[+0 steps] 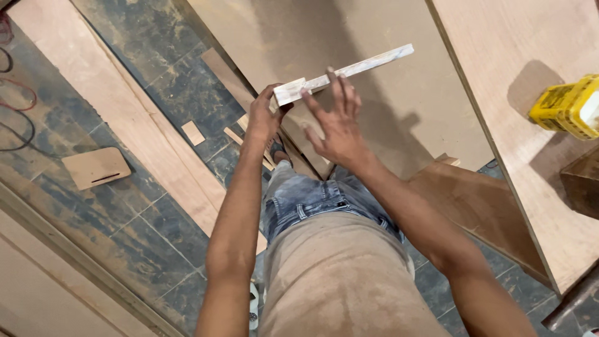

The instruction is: The person nails two boards together using a hammer and then applies glue to a separate wooden strip by hand.

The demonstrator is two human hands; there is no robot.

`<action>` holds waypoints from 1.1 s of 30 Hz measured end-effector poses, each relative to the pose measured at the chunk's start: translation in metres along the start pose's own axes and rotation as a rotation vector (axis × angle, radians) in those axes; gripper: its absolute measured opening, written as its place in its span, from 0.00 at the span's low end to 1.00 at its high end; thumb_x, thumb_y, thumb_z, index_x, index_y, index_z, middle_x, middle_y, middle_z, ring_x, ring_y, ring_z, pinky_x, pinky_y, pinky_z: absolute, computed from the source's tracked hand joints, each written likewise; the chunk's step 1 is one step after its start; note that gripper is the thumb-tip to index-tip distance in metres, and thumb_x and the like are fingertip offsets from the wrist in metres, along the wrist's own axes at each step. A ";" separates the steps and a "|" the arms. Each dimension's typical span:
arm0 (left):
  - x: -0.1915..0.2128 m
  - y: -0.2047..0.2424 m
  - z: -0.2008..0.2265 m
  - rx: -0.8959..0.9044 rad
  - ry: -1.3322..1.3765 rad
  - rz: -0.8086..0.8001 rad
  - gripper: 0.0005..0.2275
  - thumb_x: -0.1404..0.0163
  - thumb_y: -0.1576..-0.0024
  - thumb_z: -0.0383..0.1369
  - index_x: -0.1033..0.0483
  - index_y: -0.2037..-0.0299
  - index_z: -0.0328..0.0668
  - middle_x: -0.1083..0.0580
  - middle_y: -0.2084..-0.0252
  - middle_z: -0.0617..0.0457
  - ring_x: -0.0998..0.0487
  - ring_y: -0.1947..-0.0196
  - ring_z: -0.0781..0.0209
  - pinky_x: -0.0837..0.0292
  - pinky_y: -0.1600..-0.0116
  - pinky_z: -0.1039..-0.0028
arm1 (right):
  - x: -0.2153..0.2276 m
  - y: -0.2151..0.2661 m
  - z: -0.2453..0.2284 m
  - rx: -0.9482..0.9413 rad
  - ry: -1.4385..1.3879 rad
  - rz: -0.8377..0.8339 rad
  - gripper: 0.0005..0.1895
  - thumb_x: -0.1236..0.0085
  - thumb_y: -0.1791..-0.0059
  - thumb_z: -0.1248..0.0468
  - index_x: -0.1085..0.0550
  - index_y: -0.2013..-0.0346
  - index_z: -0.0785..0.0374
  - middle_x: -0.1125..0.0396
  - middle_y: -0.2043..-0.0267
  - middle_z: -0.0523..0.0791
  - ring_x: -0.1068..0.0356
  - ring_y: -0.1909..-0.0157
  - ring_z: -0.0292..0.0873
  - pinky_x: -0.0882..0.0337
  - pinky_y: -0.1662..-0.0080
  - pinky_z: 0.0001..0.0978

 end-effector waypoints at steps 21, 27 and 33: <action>0.004 -0.009 -0.009 -0.142 -0.055 -0.001 0.19 0.37 0.47 0.25 0.25 0.45 0.38 0.23 0.47 0.39 0.21 0.45 0.42 0.26 0.41 0.62 | -0.007 -0.031 0.005 -0.124 0.102 -0.081 0.40 0.50 0.41 0.40 0.50 0.18 0.47 0.80 0.18 0.56 0.85 0.18 0.62 0.80 0.25 0.66; 0.012 -0.016 -0.007 -0.122 -0.070 -0.091 0.22 0.42 0.51 0.21 0.25 0.43 0.38 0.24 0.45 0.40 0.21 0.43 0.44 0.25 0.40 0.64 | -0.012 -0.005 0.006 -0.148 0.118 -0.094 0.41 0.49 0.43 0.42 0.50 0.19 0.49 0.79 0.19 0.59 0.83 0.19 0.63 0.79 0.27 0.64; 0.017 -0.018 -0.005 -0.170 -0.083 -0.107 0.20 0.36 0.48 0.24 0.25 0.44 0.37 0.24 0.44 0.41 0.22 0.43 0.43 0.26 0.40 0.63 | -0.029 -0.004 -0.016 -0.182 0.051 -0.018 0.42 0.47 0.43 0.45 0.50 0.19 0.53 0.74 0.18 0.61 0.77 0.18 0.66 0.73 0.25 0.67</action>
Point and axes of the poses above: each hand's wrist, its own y-axis away from the middle knuckle, its own x-axis out of the back of the hand, z = x × y, the point moved 3 cm from there along -y, towards the middle knuckle
